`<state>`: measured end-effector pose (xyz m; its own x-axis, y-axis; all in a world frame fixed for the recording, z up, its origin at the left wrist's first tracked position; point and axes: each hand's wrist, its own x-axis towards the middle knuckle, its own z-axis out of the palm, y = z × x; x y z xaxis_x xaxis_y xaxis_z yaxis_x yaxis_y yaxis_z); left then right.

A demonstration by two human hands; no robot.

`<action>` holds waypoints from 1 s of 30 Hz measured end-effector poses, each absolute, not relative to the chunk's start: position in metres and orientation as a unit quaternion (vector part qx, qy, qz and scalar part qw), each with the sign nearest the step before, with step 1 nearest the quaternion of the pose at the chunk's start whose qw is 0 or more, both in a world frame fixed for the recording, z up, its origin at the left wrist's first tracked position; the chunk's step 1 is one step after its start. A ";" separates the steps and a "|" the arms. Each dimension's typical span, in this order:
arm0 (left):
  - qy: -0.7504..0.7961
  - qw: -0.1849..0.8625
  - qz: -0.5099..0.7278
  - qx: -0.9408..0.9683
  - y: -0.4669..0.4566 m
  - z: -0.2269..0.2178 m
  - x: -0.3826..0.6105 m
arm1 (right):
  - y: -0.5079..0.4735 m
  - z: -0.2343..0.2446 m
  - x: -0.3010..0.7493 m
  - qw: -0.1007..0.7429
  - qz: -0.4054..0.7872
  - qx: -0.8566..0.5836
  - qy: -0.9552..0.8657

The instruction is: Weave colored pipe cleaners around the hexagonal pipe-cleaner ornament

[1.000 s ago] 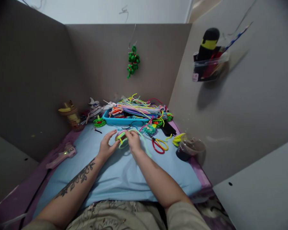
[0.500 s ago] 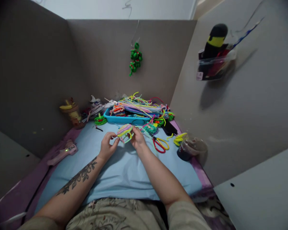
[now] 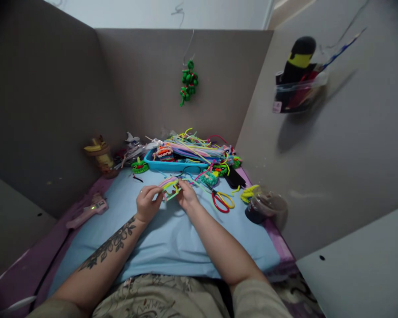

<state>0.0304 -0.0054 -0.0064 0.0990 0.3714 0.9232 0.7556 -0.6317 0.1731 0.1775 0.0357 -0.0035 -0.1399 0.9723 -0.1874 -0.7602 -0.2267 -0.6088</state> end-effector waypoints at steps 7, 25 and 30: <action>-0.392 0.156 -0.546 -0.723 -0.004 -0.005 0.028 | 0.041 -0.012 0.179 0.589 0.726 -0.293 -0.199; -0.467 -0.124 -0.459 -0.746 -0.011 -0.007 0.048 | 0.031 -0.004 0.181 0.676 0.294 -0.467 -0.489; -0.494 -0.305 -0.474 -0.662 -0.002 -0.013 0.054 | 0.033 -0.009 0.180 0.682 0.316 -0.463 -0.469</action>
<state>0.0536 -0.0023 -0.0128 0.0620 0.9432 0.3263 0.3643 -0.3257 0.8725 0.1799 0.0327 -0.0094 0.3599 0.8661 0.3469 0.0025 0.3709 -0.9287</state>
